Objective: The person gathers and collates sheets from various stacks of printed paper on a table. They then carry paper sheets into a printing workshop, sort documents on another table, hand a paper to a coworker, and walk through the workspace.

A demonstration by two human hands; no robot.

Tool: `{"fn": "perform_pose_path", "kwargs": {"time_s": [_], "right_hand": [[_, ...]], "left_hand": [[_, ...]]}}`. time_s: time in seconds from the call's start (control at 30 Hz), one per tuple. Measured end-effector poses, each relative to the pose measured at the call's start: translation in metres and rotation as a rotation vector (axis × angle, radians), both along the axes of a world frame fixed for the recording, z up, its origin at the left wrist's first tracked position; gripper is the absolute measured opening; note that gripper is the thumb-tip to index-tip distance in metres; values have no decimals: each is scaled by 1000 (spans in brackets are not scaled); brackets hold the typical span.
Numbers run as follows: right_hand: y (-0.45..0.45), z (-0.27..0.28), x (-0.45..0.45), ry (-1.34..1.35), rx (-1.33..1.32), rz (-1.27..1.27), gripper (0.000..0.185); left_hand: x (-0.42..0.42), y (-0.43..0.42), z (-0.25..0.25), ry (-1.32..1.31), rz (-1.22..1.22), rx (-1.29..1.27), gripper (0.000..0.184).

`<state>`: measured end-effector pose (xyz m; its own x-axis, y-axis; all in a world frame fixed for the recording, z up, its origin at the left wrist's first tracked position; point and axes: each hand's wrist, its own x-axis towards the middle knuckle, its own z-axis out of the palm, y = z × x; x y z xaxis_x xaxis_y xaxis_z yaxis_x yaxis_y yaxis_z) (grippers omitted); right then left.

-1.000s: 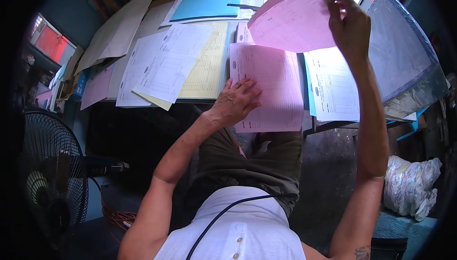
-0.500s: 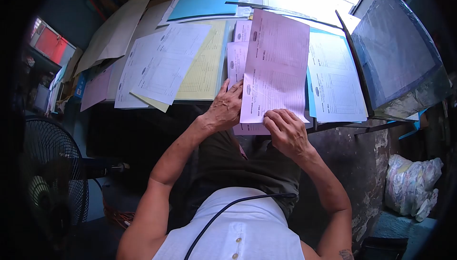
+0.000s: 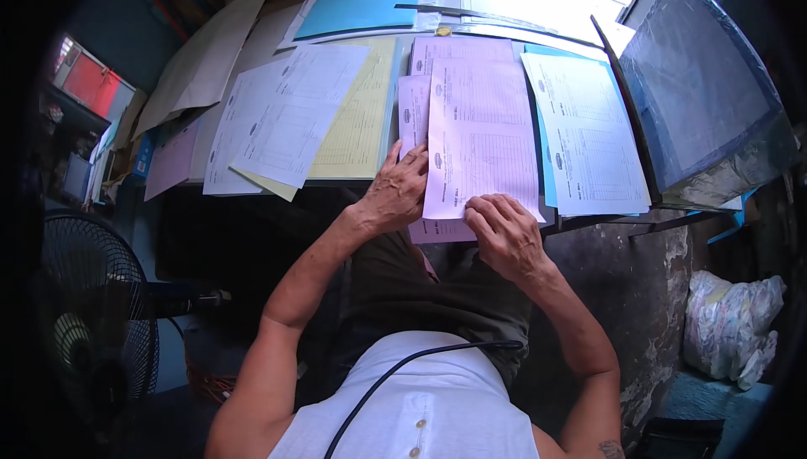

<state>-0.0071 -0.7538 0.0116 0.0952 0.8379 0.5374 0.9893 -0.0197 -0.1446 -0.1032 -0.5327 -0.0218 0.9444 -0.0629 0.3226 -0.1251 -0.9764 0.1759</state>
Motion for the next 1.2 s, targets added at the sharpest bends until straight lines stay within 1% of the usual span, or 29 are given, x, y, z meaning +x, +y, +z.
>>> {"fn": "perform_pose_path", "kwargs": {"time_s": [0.13,0.2,0.27,0.33,0.47,0.53,0.6,0.67,0.73,0.8,0.87,0.93,0.97,1.0,1.03,1.07,1.13,1.2], "right_hand": [[-4,2,0,14,12,12,24],[-4,11,-5,46,95,18,22],[-6,17,-9,44,118,0,22],[-11,21,-12,37,140,-34,22],[-19,14,-18,76,213,-40,23],[-20,13,-17,104,222,-48,23],[-19,15,-13,117,243,-64,22],[-16,21,-5,181,264,-92,21],[-10,23,5,240,298,-102,21],[-1,28,21,310,338,-144,23],[10,31,36,357,329,-148,22],[25,38,51,441,245,-101,23],[33,37,55,434,212,-86,19],[41,41,60,466,194,-80,19],[48,47,62,499,104,-55,20],[54,55,62,535,12,-21,22],[64,74,62,595,-72,17,24],[70,106,70,741,-152,-62,26]], "left_hand": [[4,6,0,13,-11,-35,42],[10,16,3,35,-24,-32,42],[23,29,7,150,-23,-33,44],[37,39,11,134,6,-50,45],[71,70,9,198,4,-22,43],[84,82,0,196,-6,-4,43],[94,84,6,132,14,9,44],[92,80,10,133,31,24,44],[87,73,18,22,148,16,42],[72,57,28,78,318,-413,38],[56,31,53,291,362,-1429,42],[51,17,57,233,339,-1984,47],[60,18,61,241,360,-1988,47],[63,17,63,198,458,-2137,43],[60,14,67,137,572,-2287,41],[60,16,68,127,635,-2301,41],[64,28,66,365,614,-2030,35],[66,34,77,391,674,-2013,34]]}}
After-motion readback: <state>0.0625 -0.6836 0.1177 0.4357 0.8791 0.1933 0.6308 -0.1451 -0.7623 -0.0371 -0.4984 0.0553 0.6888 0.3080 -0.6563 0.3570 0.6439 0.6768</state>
